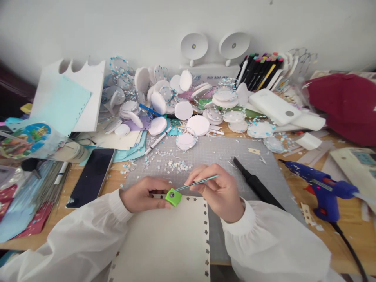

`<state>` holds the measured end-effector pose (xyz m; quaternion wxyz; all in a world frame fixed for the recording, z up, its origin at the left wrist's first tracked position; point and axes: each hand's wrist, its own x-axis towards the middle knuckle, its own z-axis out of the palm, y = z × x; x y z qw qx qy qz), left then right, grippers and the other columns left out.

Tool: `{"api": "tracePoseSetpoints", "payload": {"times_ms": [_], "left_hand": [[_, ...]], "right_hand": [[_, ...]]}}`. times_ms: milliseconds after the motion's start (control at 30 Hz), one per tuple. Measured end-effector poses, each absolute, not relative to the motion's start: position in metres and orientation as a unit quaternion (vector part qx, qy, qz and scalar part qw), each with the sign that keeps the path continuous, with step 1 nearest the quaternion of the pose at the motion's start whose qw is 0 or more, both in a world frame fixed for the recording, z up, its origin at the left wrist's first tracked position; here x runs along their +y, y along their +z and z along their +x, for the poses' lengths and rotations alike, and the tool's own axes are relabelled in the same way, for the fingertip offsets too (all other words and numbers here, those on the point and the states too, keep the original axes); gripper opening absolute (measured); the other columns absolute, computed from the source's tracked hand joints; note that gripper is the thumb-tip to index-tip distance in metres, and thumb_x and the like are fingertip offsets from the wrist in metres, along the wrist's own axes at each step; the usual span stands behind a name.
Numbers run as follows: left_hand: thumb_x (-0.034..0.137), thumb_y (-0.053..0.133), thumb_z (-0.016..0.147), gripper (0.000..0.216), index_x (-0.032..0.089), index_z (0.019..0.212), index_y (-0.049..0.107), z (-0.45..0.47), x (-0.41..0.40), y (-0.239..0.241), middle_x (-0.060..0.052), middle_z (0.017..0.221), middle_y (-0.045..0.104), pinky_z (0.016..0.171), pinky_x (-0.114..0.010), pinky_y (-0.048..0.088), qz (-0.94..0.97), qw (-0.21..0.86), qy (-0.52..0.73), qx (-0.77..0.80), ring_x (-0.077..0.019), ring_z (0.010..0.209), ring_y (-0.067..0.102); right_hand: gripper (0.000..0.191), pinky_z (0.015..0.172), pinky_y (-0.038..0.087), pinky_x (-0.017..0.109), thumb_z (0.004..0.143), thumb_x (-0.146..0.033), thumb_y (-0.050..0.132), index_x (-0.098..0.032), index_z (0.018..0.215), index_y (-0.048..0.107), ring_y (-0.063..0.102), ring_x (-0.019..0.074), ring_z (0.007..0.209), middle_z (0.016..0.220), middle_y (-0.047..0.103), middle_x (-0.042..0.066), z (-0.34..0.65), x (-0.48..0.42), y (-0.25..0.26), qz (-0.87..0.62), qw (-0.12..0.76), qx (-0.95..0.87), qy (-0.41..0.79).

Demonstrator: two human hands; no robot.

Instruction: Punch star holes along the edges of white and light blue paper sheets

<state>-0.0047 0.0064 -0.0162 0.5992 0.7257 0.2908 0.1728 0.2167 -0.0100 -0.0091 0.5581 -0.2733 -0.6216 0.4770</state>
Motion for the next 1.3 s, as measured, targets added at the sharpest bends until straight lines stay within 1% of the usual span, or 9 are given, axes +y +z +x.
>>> {"api": "tracePoseSetpoints", "payload": {"times_ms": [167,300,500,633,733,900,1033,1100,1300], "left_hand": [[0.041,0.065,0.079,0.035,0.010,0.097,0.068,-0.004,0.006,-0.013,-0.006,0.080,0.060,0.059,-0.020,0.037,0.710,0.617,0.184,0.286,-0.0124,0.069,0.049],[0.045,0.064,0.080,0.039,0.009,0.095,0.068,-0.005,0.007,-0.013,-0.003,0.074,0.056,0.056,-0.020,0.034,0.724,0.604,0.174,0.286,-0.0110,0.065,0.044],[0.044,0.064,0.079,0.038,0.010,0.096,0.069,-0.007,0.007,-0.017,-0.002,0.073,0.055,0.057,-0.020,0.034,0.732,0.593,0.164,0.293,-0.0111,0.065,0.045],[0.041,0.065,0.079,0.036,0.011,0.098,0.068,-0.007,0.007,-0.017,-0.003,0.075,0.056,0.058,-0.020,0.035,0.726,0.600,0.170,0.289,-0.0114,0.067,0.046],[0.041,0.066,0.079,0.035,0.011,0.096,0.069,-0.007,0.008,-0.015,-0.002,0.073,0.054,0.057,-0.020,0.034,0.725,0.601,0.170,0.291,-0.0107,0.065,0.045],[0.046,0.063,0.080,0.038,0.011,0.096,0.069,-0.006,0.008,-0.014,-0.003,0.074,0.056,0.057,-0.020,0.035,0.727,0.600,0.169,0.287,-0.0109,0.066,0.045],[0.046,0.062,0.081,0.039,0.010,0.095,0.068,-0.005,0.008,-0.014,-0.004,0.075,0.056,0.058,-0.020,0.036,0.730,0.599,0.171,0.280,-0.0116,0.067,0.046],[0.044,0.063,0.081,0.038,0.010,0.094,0.068,-0.005,0.008,-0.014,-0.004,0.076,0.057,0.059,-0.020,0.036,0.728,0.602,0.174,0.277,-0.0117,0.068,0.047],[0.045,0.063,0.081,0.037,0.011,0.094,0.069,-0.006,0.007,-0.013,-0.003,0.074,0.055,0.056,-0.020,0.034,0.735,0.594,0.172,0.277,-0.0105,0.065,0.044]], "right_hand": [[0.015,0.069,0.053,0.034,0.081,-0.013,0.065,-0.024,0.087,0.057,0.064,0.0167,0.076,0.080,0.067,0.001,0.223,-0.005,-0.011,-0.334,0.588,-0.581,0.453],[0.017,0.072,0.053,0.036,0.081,-0.011,0.064,-0.024,0.089,0.058,0.065,0.0165,0.077,0.081,0.068,0.001,0.224,-0.004,-0.011,-0.289,0.554,-0.606,0.492],[0.014,0.069,0.053,0.037,0.081,-0.013,0.064,-0.023,0.089,0.057,0.065,0.0180,0.076,0.080,0.068,0.003,0.217,-0.007,-0.010,-0.268,0.513,-0.635,0.511],[0.014,0.067,0.053,0.035,0.082,-0.013,0.063,-0.023,0.087,0.056,0.065,0.0170,0.074,0.078,0.068,0.002,0.215,-0.007,-0.014,-0.272,0.517,-0.615,0.530],[0.015,0.071,0.052,0.036,0.081,-0.011,0.064,-0.024,0.087,0.056,0.064,0.0165,0.076,0.079,0.067,0.001,0.218,-0.006,-0.019,-0.277,0.528,-0.595,0.539],[0.013,0.072,0.052,0.036,0.081,-0.021,0.066,-0.024,0.085,0.054,0.063,0.0169,0.076,0.078,0.066,0.001,0.221,-0.004,-0.022,-0.329,0.555,-0.562,0.518],[0.013,0.075,0.053,0.033,0.084,-0.025,0.063,-0.023,0.090,0.052,0.064,0.0162,0.081,0.085,0.063,0.003,0.219,0.000,-0.021,-0.415,0.550,-0.562,0.458],[0.012,0.077,0.054,0.033,0.086,-0.025,0.060,-0.023,0.093,0.050,0.065,0.0157,0.084,0.090,0.061,0.002,0.217,0.001,-0.023,-0.425,0.546,-0.569,0.444],[0.015,0.073,0.059,0.034,0.092,-0.028,0.050,-0.026,0.100,0.038,0.068,0.0141,0.081,0.101,0.055,0.002,0.213,0.001,-0.031,-0.396,0.537,-0.565,0.486]]}}
